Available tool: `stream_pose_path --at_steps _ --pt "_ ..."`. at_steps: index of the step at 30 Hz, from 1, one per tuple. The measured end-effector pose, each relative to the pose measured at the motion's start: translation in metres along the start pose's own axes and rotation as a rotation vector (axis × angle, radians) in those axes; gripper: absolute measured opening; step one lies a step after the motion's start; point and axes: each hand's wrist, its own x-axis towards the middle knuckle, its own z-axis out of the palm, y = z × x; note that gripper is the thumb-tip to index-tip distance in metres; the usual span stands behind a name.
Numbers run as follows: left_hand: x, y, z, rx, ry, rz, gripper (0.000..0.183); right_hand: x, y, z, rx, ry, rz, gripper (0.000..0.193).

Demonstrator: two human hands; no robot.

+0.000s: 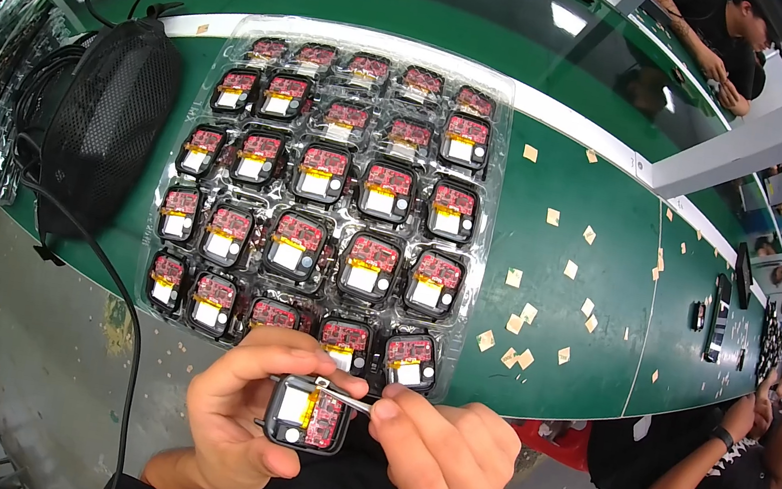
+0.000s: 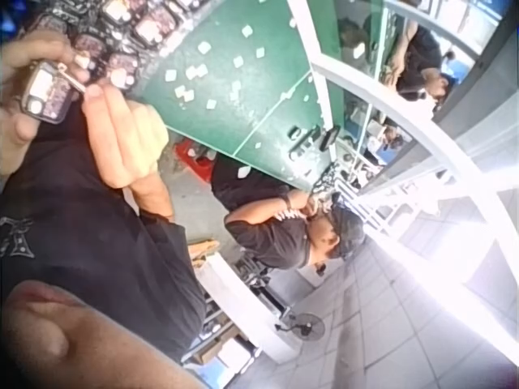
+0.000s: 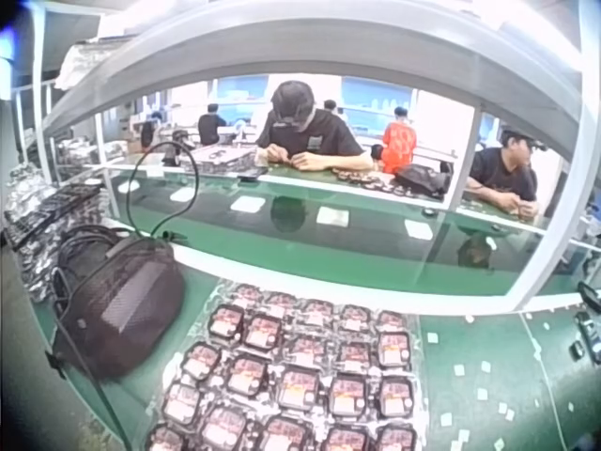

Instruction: The recorder is assembling smartwatch components, specifically applying small adhesive tabs or stickers to the internal chassis of watch bodies using tweezers and placing them into a protective tray.

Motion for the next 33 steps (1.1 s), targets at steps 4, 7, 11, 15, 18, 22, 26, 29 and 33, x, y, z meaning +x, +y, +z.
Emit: stream_pose_path --at_steps 4,7,11,15,18,22,26,29,33 --pt "0.0 0.0 -0.001 0.009 0.003 -0.006 0.077 0.0 0.0 -0.001 0.079 -0.04 0.091 0.025" --pt "0.0 0.0 -0.002 0.019 -0.016 0.005 0.076 0.002 0.001 0.0 0.217 -0.044 0.174 0.025" --pt "0.001 -0.002 -0.005 0.035 -0.047 0.04 0.076 0.006 0.003 -0.001 0.248 -0.049 0.202 0.024" --pt "0.001 -0.004 -0.006 0.061 -0.064 0.061 0.077 0.006 0.003 -0.004 0.182 -0.068 0.178 0.024" --pt "0.002 -0.003 -0.011 -0.031 -0.149 0.054 0.065 0.002 0.003 -0.003 0.136 -0.062 0.151 0.027" --pt "0.001 -0.003 -0.011 -0.037 -0.131 0.024 0.065 -0.001 0.003 0.0 0.105 -0.054 0.133 0.03" --pt "0.002 0.0 -0.011 -0.037 -0.108 -0.017 0.065 -0.003 0.004 0.003 0.041 -0.052 0.09 0.028" --pt "0.002 -0.001 -0.011 -0.051 -0.105 -0.027 0.066 -0.001 0.003 0.004 -0.005 -0.024 0.047 0.026" --pt "0.002 0.008 0.002 0.029 0.075 -0.131 0.079 0.002 0.006 0.003 0.012 -0.056 0.025 0.025"
